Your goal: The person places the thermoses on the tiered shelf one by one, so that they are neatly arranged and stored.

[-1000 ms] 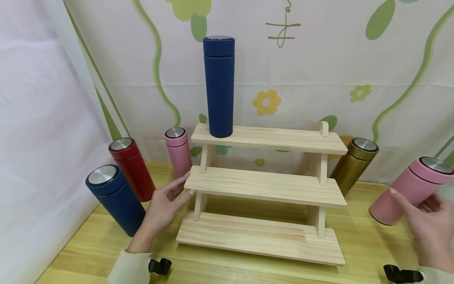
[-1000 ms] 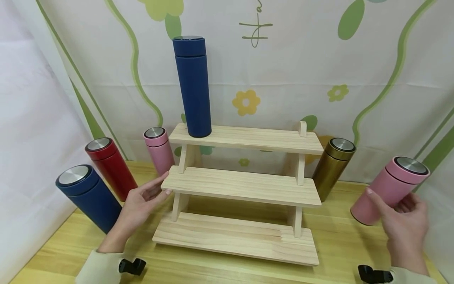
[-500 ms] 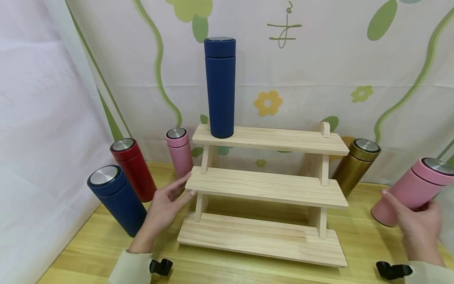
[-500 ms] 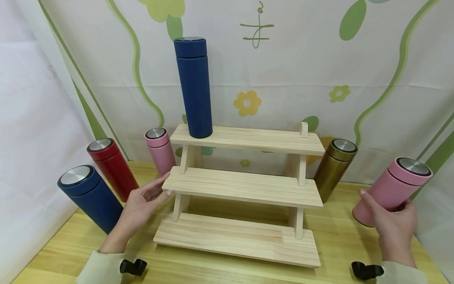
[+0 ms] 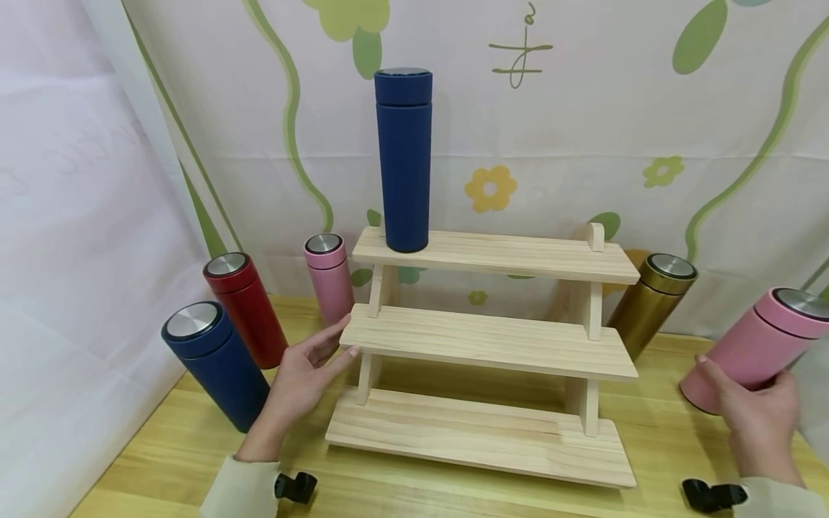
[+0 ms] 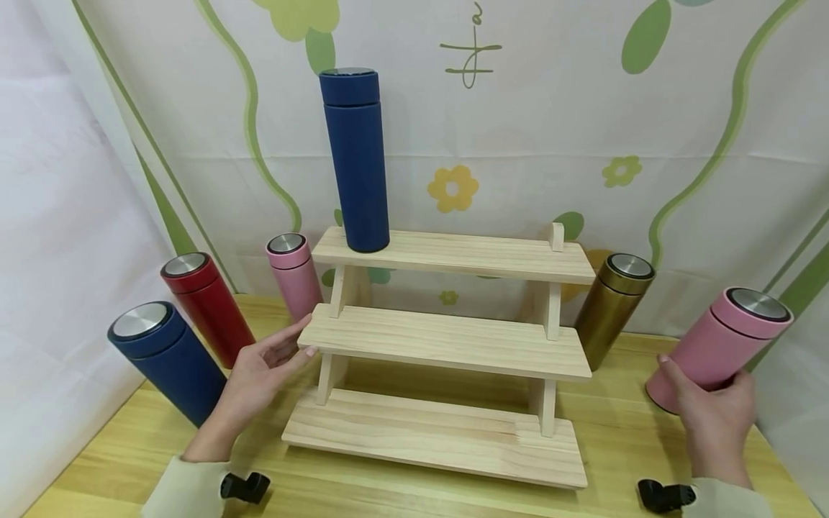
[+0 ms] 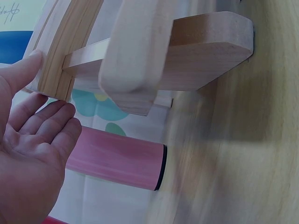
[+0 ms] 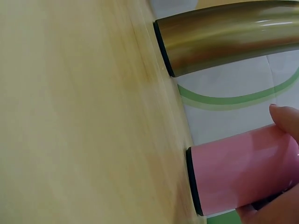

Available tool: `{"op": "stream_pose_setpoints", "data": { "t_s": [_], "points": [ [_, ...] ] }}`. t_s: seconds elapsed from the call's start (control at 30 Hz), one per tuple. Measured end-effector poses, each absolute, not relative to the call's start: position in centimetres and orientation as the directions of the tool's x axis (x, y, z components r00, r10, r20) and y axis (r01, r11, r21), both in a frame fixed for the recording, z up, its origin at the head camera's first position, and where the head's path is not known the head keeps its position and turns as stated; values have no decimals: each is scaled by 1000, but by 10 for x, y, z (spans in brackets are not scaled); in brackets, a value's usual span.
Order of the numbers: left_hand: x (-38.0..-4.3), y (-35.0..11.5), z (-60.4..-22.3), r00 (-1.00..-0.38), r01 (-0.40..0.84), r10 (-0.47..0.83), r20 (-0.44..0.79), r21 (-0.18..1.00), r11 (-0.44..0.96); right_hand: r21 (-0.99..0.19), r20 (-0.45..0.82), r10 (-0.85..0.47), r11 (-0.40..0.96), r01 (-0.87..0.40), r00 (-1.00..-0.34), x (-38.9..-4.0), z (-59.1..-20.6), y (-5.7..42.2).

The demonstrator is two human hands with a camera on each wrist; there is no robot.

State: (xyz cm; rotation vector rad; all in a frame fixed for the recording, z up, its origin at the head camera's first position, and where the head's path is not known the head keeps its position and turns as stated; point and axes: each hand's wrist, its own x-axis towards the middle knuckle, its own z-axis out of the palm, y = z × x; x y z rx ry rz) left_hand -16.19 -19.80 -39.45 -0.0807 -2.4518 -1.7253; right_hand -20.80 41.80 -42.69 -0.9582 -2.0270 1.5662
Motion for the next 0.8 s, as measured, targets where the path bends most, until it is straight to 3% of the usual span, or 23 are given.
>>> {"op": "stream_pose_setpoints", "data": {
  "t_s": [0.23, 0.5, 0.8],
  "points": [
    [-163, -197, -391, -991, 111, -38, 132, 934, 339, -951, -96, 717, 138, 275, -690, -208, -426, 420],
    [-165, -197, -391, -990, 117, -38, 138, 931, 346, -915, -43, 702, 258, 310, -711, -208, -431, 423],
    [-163, -198, -393, -991, 110, -38, 131, 930, 352, -927, -41, 692, 243, 286, -721, -206, -434, 420]
  ]
}}
